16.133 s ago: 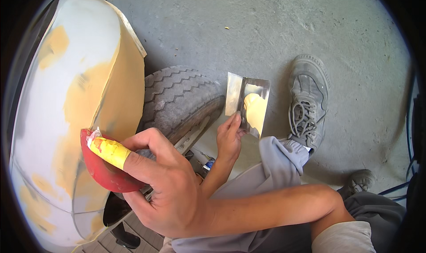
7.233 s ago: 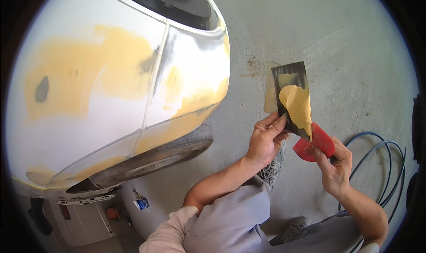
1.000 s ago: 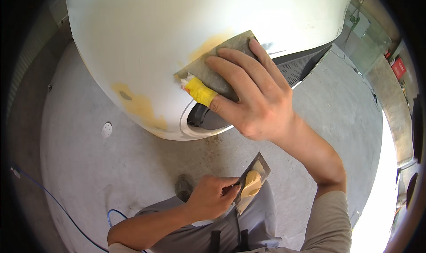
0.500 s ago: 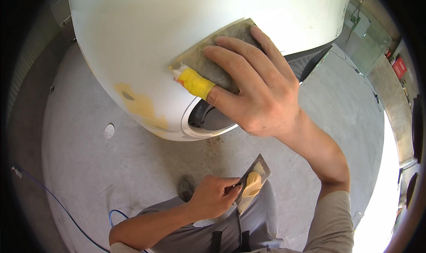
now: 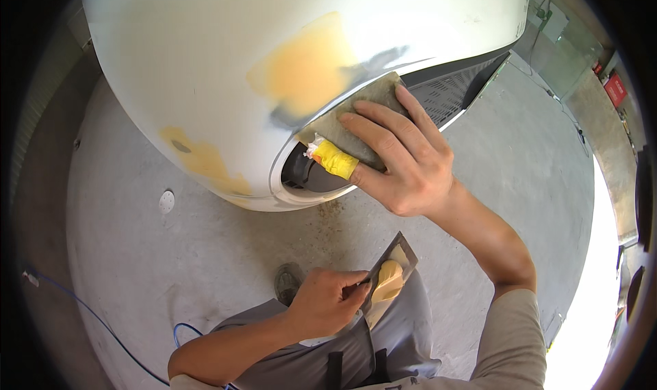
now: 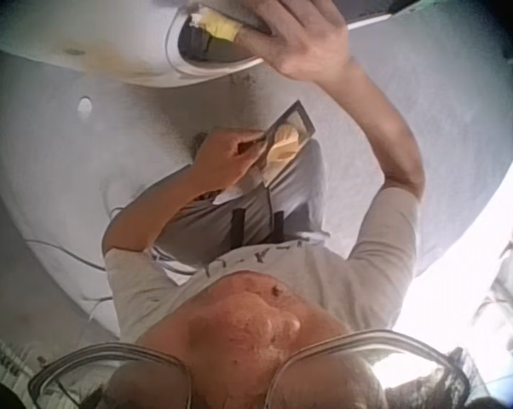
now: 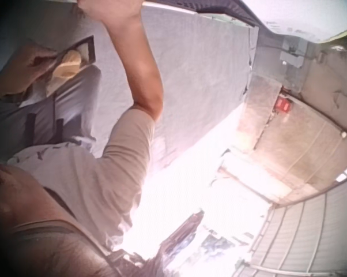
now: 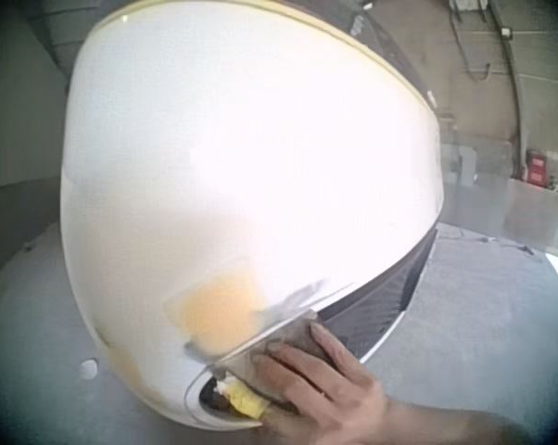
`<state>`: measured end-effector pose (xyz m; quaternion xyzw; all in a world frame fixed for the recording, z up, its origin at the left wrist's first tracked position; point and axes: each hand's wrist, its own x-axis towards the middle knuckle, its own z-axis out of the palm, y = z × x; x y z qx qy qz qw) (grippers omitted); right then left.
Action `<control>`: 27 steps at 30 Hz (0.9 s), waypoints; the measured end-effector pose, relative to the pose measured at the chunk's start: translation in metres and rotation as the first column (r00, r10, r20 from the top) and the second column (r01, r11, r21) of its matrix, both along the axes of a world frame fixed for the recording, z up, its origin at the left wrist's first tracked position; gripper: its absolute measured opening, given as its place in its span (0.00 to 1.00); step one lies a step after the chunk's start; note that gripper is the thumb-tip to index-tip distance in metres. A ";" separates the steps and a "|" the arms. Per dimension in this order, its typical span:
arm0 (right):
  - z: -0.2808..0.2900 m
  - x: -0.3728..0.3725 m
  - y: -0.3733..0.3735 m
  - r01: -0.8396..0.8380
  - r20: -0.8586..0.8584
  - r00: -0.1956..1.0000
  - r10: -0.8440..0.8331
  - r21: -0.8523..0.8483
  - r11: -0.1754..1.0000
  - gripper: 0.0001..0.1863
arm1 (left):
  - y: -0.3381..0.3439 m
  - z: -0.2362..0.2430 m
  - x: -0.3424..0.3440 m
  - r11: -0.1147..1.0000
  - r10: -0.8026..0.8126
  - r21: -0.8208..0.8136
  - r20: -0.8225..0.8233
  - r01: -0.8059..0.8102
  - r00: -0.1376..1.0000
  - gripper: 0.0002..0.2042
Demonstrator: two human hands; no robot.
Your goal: The person squeezes yellow body filler onto a metal mixing card, then uses a red spreader to apply the filler to the front fender and bumper of a white vehicle. The person repeatedly scoops filler from the card and smooths it over the surface.
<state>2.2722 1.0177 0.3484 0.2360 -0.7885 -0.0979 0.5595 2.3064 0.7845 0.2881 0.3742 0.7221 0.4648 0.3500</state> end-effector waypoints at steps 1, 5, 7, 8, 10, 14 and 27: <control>0.005 0.001 0.000 -0.020 -0.042 0.999 0.019 -0.010 1.000 0.10 | 0.000 0.000 0.000 0.999 -0.020 -0.025 -0.013 0.020 1.000 0.09; 0.037 -0.006 -0.012 -0.036 -0.085 0.996 0.034 -0.019 0.999 0.09 | 0.000 -0.003 -0.001 1.000 -0.006 0.004 -0.027 0.006 1.000 0.11; 0.054 -0.017 -0.021 -0.050 -0.115 0.992 0.051 0.018 0.999 0.10 | 0.001 -0.002 -0.002 0.999 -0.028 -0.025 -0.009 0.028 1.000 0.09; 0.061 -0.021 -0.025 -0.050 -0.086 0.995 0.052 0.021 0.999 0.10 | 0.001 -0.002 -0.003 0.998 -0.039 -0.040 0.003 0.039 0.999 0.09; 0.071 -0.029 -0.030 -0.076 -0.148 0.986 0.077 0.017 0.997 0.10 | 0.002 -0.001 -0.004 0.998 -0.059 -0.018 -0.038 0.058 0.998 0.08; 0.066 -0.028 -0.033 -0.063 -0.078 0.995 0.061 -0.017 0.998 0.11 | 0.001 0.001 -0.006 1.000 -0.012 0.008 -0.043 0.013 0.999 0.10; 0.005 -0.002 0.007 -0.023 -0.003 1.000 0.023 0.010 1.000 0.09 | -0.003 0.007 -0.005 0.983 0.136 -0.152 0.258 -0.099 0.956 0.11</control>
